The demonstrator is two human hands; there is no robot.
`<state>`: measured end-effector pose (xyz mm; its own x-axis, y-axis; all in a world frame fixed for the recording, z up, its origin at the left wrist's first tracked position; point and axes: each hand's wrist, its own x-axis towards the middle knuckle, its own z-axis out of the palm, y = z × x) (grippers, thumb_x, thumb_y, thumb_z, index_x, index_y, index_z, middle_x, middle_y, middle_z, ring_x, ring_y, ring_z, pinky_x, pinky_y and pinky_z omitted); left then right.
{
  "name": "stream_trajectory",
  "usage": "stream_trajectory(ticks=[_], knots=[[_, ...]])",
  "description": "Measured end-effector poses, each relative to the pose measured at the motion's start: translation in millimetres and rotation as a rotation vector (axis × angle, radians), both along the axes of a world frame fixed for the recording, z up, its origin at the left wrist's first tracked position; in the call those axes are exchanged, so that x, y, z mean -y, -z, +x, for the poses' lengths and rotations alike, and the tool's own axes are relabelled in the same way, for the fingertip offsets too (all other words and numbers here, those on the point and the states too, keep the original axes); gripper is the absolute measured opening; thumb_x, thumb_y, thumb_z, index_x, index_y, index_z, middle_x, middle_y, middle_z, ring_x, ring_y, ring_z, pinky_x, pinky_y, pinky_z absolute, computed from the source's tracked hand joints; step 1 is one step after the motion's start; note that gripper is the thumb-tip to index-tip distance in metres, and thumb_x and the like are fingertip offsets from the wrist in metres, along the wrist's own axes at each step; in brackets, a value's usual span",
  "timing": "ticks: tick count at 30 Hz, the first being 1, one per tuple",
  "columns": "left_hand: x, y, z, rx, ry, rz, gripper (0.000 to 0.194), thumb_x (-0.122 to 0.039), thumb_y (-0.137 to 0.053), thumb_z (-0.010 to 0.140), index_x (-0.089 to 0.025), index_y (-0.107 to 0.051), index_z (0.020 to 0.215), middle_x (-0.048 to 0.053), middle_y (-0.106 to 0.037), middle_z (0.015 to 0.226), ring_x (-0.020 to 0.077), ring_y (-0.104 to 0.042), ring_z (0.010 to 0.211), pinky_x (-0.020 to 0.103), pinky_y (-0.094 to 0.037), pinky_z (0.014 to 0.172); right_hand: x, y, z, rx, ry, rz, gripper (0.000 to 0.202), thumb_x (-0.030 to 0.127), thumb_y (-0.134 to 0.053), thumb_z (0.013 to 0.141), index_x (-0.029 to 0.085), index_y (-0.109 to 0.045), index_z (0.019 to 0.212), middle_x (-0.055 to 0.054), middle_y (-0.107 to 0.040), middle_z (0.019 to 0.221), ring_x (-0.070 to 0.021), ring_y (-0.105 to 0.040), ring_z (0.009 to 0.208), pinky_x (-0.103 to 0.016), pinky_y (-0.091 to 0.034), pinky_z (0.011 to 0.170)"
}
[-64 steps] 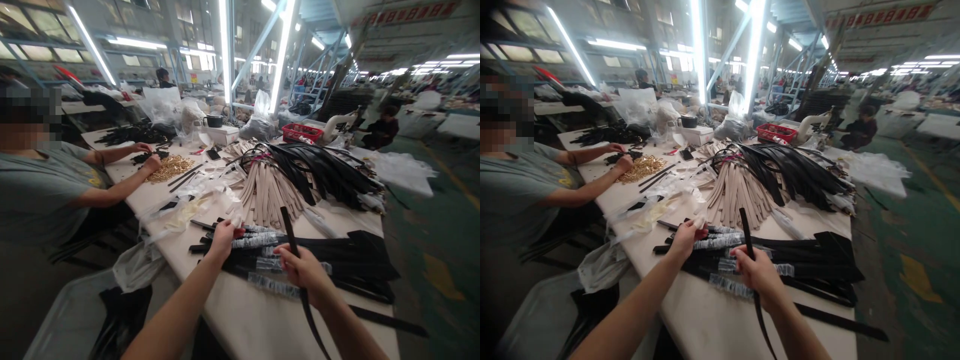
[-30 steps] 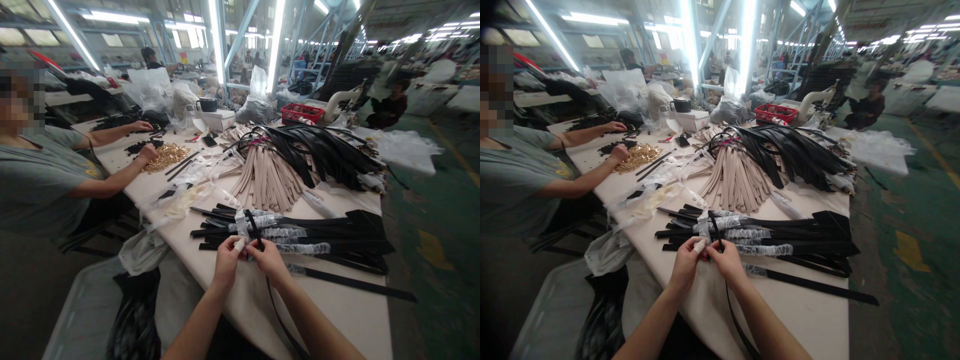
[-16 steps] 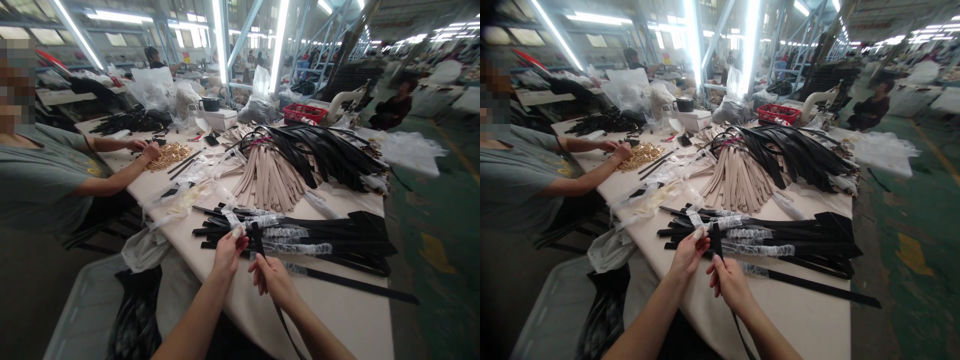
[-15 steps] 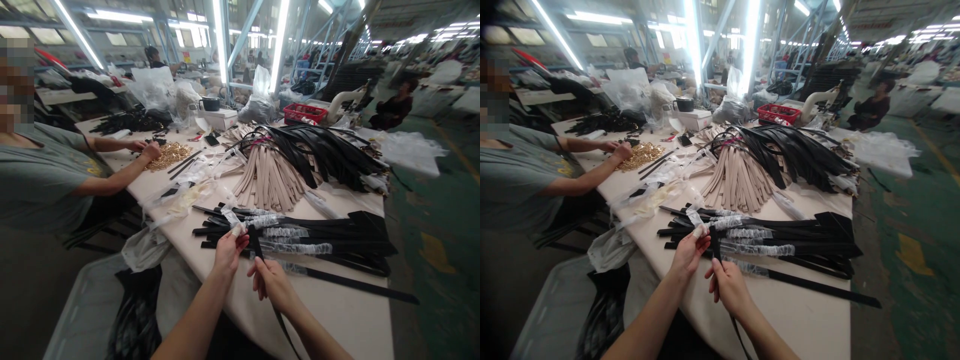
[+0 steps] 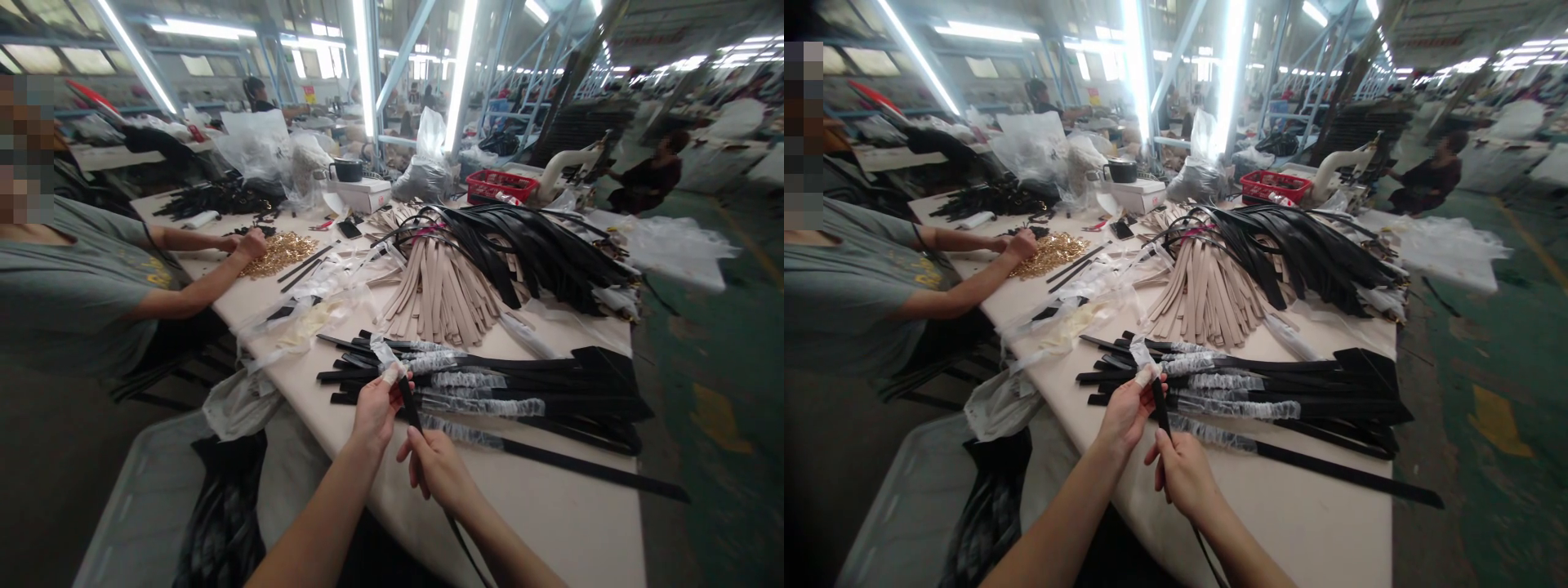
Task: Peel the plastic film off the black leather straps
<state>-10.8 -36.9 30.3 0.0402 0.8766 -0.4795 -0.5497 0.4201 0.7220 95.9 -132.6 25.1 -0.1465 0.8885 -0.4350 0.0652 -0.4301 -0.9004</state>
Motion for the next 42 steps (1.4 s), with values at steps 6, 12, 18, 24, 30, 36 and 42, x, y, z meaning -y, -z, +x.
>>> stream_trajectory(ticks=[6, 12, 18, 24, 30, 36, 42], knots=[[24, 3.3, 0, -0.051, 0.279, -0.018, 0.032, -0.04, -0.082, 0.071, -0.01, -0.075, 0.078, 0.012, -0.074, 0.078, 0.0167, -0.068, 0.066, 0.023, -0.051, 0.059, -14, -8.3, 12, -0.172, -0.024, -0.014, 0.057, 0.069, -0.043, 0.088, 0.014, -0.061, 0.085, 0.003, -0.057, 0.045, -0.0078, -0.04, 0.026, -0.018, -0.022, 0.029], [9, -8.2, -23, -0.099, -0.015, 0.082, 0.031, -0.041, -0.081, 0.072, -0.013, -0.076, 0.085, 0.01, -0.075, 0.087, 0.0167, -0.069, 0.075, 0.024, -0.053, 0.069, -5, -4.2, 18, -0.119, -0.012, -0.01, 0.05, 0.062, -0.053, 0.086, 0.013, -0.06, 0.09, -0.007, -0.071, 0.071, -0.0148, -0.065, 0.048, -0.022, -0.044, 0.043], [46, -1.4, -9, -0.023, 0.245, 0.01, 0.039, -0.05, -0.075, 0.077, -0.011, -0.073, 0.076, 0.002, -0.062, 0.053, 0.0112, -0.052, 0.039, 0.024, -0.043, 0.042, -7, -8.3, 9, -0.094, 0.059, 0.062, 0.054, 0.064, -0.046, 0.09, 0.012, -0.061, 0.086, -0.008, -0.071, 0.072, -0.0125, -0.061, 0.043, -0.022, -0.043, 0.042], [37, -20.0, -23, -0.112, -0.051, 0.111, 0.033, -0.041, -0.081, 0.073, -0.01, -0.077, 0.087, 0.011, -0.075, 0.091, 0.0169, -0.066, 0.077, 0.027, -0.053, 0.075, 11, -13.9, 5, -0.119, -0.013, 0.003, 0.054, 0.064, -0.047, 0.092, 0.012, -0.06, 0.09, -0.012, -0.073, 0.077, -0.0135, -0.064, 0.048, -0.022, -0.044, 0.045], [68, -14.1, -10, -0.07, 0.231, 0.005, 0.044, -0.054, -0.075, 0.074, -0.01, -0.073, 0.076, 0.001, -0.06, 0.052, 0.0098, -0.046, 0.035, 0.023, -0.038, 0.038, 9, -16.7, 1, -0.062, 0.054, 0.065, 0.056, 0.065, -0.044, 0.093, 0.013, -0.06, 0.083, -0.008, -0.069, 0.067, -0.013, -0.062, 0.046, -0.022, -0.043, 0.045], [61, -8.3, -18, -0.163, 0.059, 0.066, 0.037, -0.047, -0.078, 0.074, -0.011, -0.075, 0.082, 0.007, -0.071, 0.074, 0.0163, -0.064, 0.069, 0.026, -0.051, 0.068, 26, -2.2, 2, -0.082, -0.008, -0.049, 0.06, 0.07, -0.047, 0.089, 0.012, -0.06, 0.092, -0.011, -0.072, 0.074, -0.0129, -0.062, 0.046, -0.021, -0.04, 0.043], [87, 5.5, -7, -0.064, 0.31, -0.028, 0.045, -0.057, -0.074, 0.074, -0.013, -0.064, 0.067, -0.003, -0.05, 0.043, 0.01, -0.043, 0.032, 0.023, -0.034, 0.038, 26, -6.1, 5, -0.041, 0.026, 0.022, 0.056, 0.065, -0.043, 0.094, 0.012, -0.06, 0.085, -0.008, -0.068, 0.069, -0.0127, -0.061, 0.047, -0.022, -0.041, 0.044]])
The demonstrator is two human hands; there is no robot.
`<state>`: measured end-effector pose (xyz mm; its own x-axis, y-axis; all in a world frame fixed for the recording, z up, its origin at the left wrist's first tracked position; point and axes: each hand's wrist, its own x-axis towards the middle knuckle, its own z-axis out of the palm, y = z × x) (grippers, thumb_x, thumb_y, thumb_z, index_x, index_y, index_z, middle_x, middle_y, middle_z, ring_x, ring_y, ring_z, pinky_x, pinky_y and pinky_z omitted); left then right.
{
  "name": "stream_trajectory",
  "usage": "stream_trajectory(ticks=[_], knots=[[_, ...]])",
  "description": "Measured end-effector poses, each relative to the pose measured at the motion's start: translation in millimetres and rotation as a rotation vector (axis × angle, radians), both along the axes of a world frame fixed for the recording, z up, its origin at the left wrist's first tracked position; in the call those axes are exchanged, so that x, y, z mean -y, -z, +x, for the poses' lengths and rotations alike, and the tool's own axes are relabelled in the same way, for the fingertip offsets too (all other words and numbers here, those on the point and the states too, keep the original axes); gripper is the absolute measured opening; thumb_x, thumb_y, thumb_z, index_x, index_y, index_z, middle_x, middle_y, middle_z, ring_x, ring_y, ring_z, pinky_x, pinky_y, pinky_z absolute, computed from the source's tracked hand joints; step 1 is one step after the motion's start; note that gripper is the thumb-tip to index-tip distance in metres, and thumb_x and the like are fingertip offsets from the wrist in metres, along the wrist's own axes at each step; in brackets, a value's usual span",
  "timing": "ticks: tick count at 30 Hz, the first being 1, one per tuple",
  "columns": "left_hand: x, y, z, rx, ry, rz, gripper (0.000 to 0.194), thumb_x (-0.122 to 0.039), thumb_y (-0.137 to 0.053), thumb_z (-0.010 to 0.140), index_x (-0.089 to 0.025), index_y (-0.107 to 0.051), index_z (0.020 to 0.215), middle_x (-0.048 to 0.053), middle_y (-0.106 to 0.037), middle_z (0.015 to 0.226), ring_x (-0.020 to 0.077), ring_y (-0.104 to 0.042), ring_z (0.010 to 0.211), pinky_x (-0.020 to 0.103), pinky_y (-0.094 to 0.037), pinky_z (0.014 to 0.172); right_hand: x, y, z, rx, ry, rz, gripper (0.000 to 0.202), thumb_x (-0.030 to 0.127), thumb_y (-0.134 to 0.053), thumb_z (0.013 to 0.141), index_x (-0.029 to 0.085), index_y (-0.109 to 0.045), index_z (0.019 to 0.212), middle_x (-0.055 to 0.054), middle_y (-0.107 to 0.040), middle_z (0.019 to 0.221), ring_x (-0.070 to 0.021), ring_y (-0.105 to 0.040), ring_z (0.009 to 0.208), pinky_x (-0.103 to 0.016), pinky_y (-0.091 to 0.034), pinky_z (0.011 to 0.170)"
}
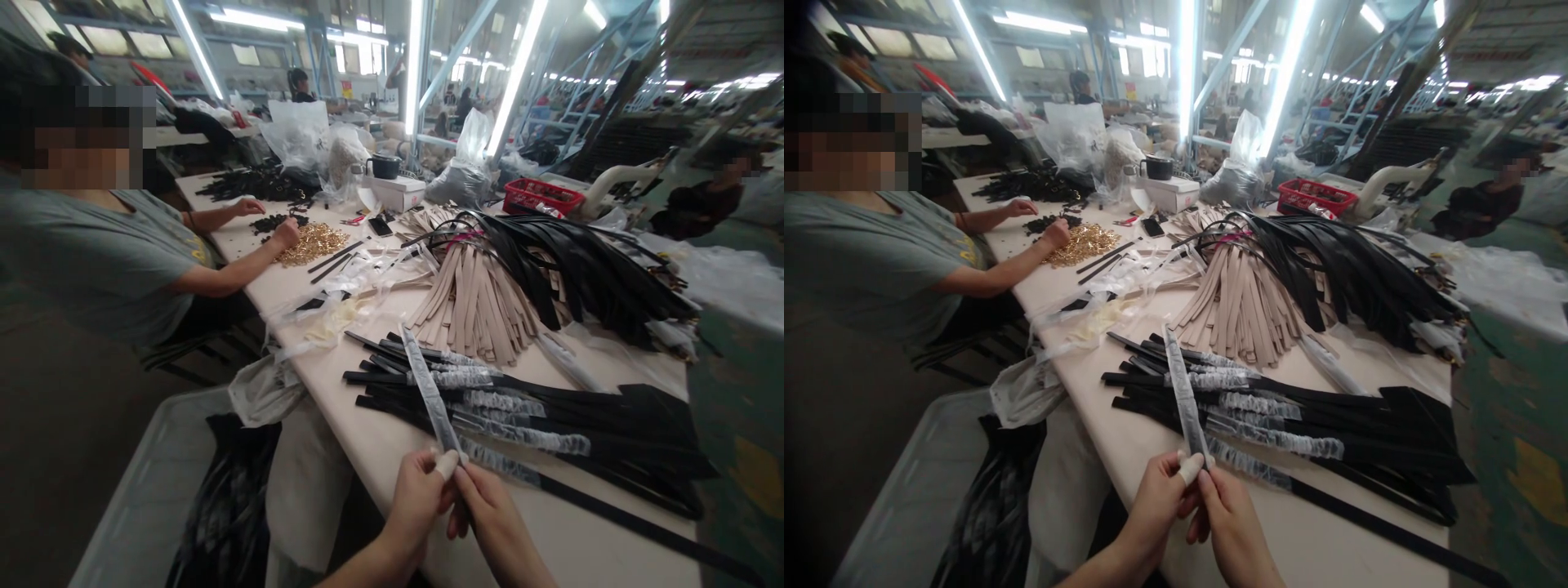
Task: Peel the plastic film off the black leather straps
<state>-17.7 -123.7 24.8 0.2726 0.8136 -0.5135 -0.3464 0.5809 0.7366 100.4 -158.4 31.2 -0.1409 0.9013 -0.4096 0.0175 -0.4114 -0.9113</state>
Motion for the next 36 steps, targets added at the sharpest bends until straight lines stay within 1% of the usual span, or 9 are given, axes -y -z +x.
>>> stream_trajectory(ticks=[5, 10, 13, 18, 23, 25, 30, 32, 36], knots=[[-21, -5.2, -5, 0.153, -0.089, -0.096, 0.046, -0.052, -0.066, 0.082, -0.012, -0.066, 0.104, 0.014, -0.074, 0.092, 0.0192, -0.068, 0.066, 0.028, -0.05, 0.061, 12, 10.1, 2, -0.048, -0.061, -0.094, 0.06, 0.07, -0.046, 0.089, 0.012, -0.059, 0.099, -0.009, -0.071, 0.075, -0.0126, -0.061, 0.045, -0.021, -0.041, 0.043], [-39, -14.1, -3, 0.202, -0.269, -0.045, 0.038, -0.05, -0.06, 0.086, -0.014, -0.061, 0.094, 0.015, -0.075, 0.09, 0.0216, -0.069, 0.07, 0.036, -0.053, 0.074, 28, 23.2, -4, 0.014, -0.108, -0.175, 0.07, 0.08, -0.04, 0.084, 0.013, -0.058, 0.09, -0.011, -0.072, 0.075, -0.0117, -0.06, 0.041, -0.019, -0.036, 0.037], [-22, -13.0, 6, 0.168, -0.269, -0.027, 0.039, -0.055, -0.059, 0.085, -0.017, -0.057, 0.089, 0.012, -0.074, 0.084, 0.0203, -0.068, 0.067, 0.031, -0.052, 0.066, 21, 16.1, -9, 0.062, -0.081, -0.134, 0.07, 0.081, -0.036, 0.084, 0.015, -0.057, 0.087, -0.009, -0.071, 0.069, -0.011, -0.057, 0.038, -0.019, -0.035, 0.035], [-2, -12.2, 8, 0.158, -0.058, -0.093, 0.04, -0.059, -0.053, 0.087, -0.019, -0.056, 0.088, 0.007, -0.072, 0.084, 0.0095, -0.051, 0.038, 0.021, -0.033, 0.038, 7, -0.4, -12, 0.116, -0.047, -0.022, 0.062, 0.075, -0.039, 0.088, 0.016, -0.059, 0.085, -0.006, -0.066, 0.061, -0.0143, -0.06, 0.043, -0.022, -0.042, 0.039], [-24, -26.3, -2, 0.161, -0.197, 0.058, 0.037, -0.053, -0.056, 0.088, -0.016, -0.058, 0.088, 0.01, -0.072, 0.084, 0.0191, -0.067, 0.071, 0.029, -0.052, 0.068, 16, 4.2, -10, 0.016, -0.108, -0.145, 0.066, 0.079, -0.04, 0.085, 0.015, -0.056, 0.089, -0.004, -0.066, 0.059, -0.0114, -0.056, 0.038, -0.019, -0.038, 0.038], [-19, -23.6, 2, 0.165, -0.184, 0.048, 0.038, -0.054, -0.055, 0.088, -0.016, -0.059, 0.088, 0.009, -0.071, 0.082, 0.0188, -0.067, 0.069, 0.03, -0.052, 0.069, 15, 5.4, -10, 0.054, -0.104, -0.136, 0.066, 0.078, -0.037, 0.087, 0.015, -0.056, 0.086, -0.003, -0.063, 0.055, -0.0103, -0.053, 0.036, -0.018, -0.036, 0.036], [13, -0.4, 14, 0.134, -0.019, -0.116, 0.044, -0.059, -0.051, 0.087, -0.016, -0.059, 0.089, 0.002, -0.065, 0.064, 0.0096, -0.045, 0.033, 0.021, -0.029, 0.035, 5, 6.0, -9, 0.159, -0.015, -0.007, 0.064, 0.075, -0.039, 0.089, 0.015, -0.06, 0.08, -0.005, -0.063, 0.061, -0.0107, -0.052, 0.04, -0.02, -0.038, 0.036], [4, 2.3, 9, 0.168, -0.03, -0.113, 0.041, -0.055, -0.055, 0.085, -0.015, -0.061, 0.093, 0.005, -0.068, 0.07, 0.0105, -0.05, 0.038, 0.02, -0.028, 0.036, 5, 8.4, -10, 0.141, -0.046, -0.053, 0.066, 0.077, -0.037, 0.088, 0.015, -0.06, 0.084, -0.004, -0.062, 0.058, -0.0106, -0.051, 0.038, -0.02, -0.037, 0.036], [-43, -3.9, -4, 0.269, -0.181, -0.124, 0.045, -0.051, -0.056, 0.085, -0.013, -0.059, 0.11, 0.013, -0.073, 0.088, 0.0199, -0.069, 0.068, 0.027, -0.049, 0.06, 8, 12.6, -13, 0.12, -0.072, -0.156, 0.074, 0.086, -0.036, 0.08, 0.016, -0.061, 0.087, -0.004, -0.063, 0.052, -0.0126, -0.054, 0.039, -0.02, -0.038, 0.04]])
